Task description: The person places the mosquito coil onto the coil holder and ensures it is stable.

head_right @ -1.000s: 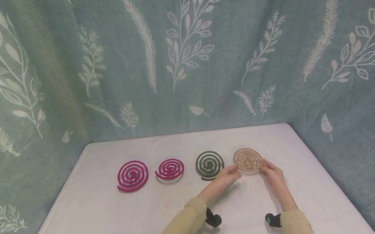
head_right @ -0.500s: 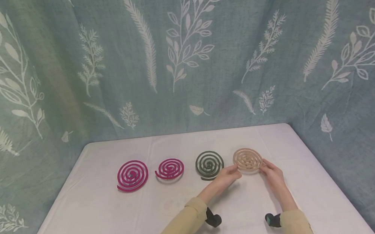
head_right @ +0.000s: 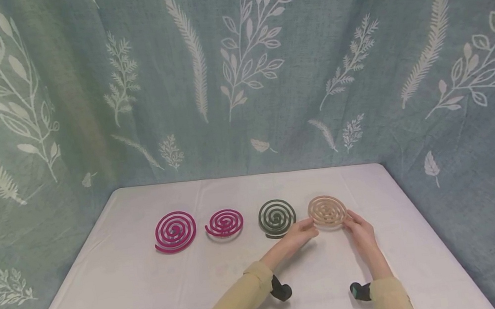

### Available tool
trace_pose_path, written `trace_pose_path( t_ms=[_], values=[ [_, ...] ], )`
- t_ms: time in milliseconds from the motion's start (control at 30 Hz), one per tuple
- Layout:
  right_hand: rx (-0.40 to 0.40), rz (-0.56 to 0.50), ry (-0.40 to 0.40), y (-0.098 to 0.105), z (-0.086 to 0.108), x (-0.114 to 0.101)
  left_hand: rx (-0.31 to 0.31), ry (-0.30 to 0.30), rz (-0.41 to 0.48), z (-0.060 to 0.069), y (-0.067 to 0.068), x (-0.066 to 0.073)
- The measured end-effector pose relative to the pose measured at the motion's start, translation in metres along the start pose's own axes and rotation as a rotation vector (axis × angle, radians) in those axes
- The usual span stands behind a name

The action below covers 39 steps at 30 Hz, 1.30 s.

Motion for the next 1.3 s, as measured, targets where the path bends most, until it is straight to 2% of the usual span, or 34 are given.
trace_pose_path(
  t_ms=[433,767,900,1000,1133,1300],
  values=[
    [0.007,-0.028,-0.016,-0.002,0.001,-0.001,0.001,-0.012,0.042,0.009,0.002,-0.003],
    [0.014,-0.035,-0.008,-0.004,0.002,-0.003,0.006,-0.025,0.014,0.020,0.009,-0.002],
    [0.014,-0.042,0.000,-0.006,0.002,-0.003,-0.005,-0.072,-0.018,0.031,0.020,-0.005],
    [0.015,-0.050,0.003,-0.007,0.001,-0.003,-0.006,-0.113,-0.008,0.040,0.033,-0.009],
    [0.027,-0.030,0.003,-0.005,0.002,-0.004,0.030,-0.132,0.012,0.047,0.051,-0.013],
    [0.040,-0.014,-0.011,-0.004,0.004,-0.004,0.059,-0.165,0.034,0.058,0.074,-0.008]
  ],
)
Point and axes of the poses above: each hand's wrist, its own z-axis away from the middle knuckle, its own y-axis out of the back of the hand, x = y × z, the point moved 8 cm from there along -z, towards the middle knuckle, and after that the axes turned 1 degree about x, right-handed, at the moved point
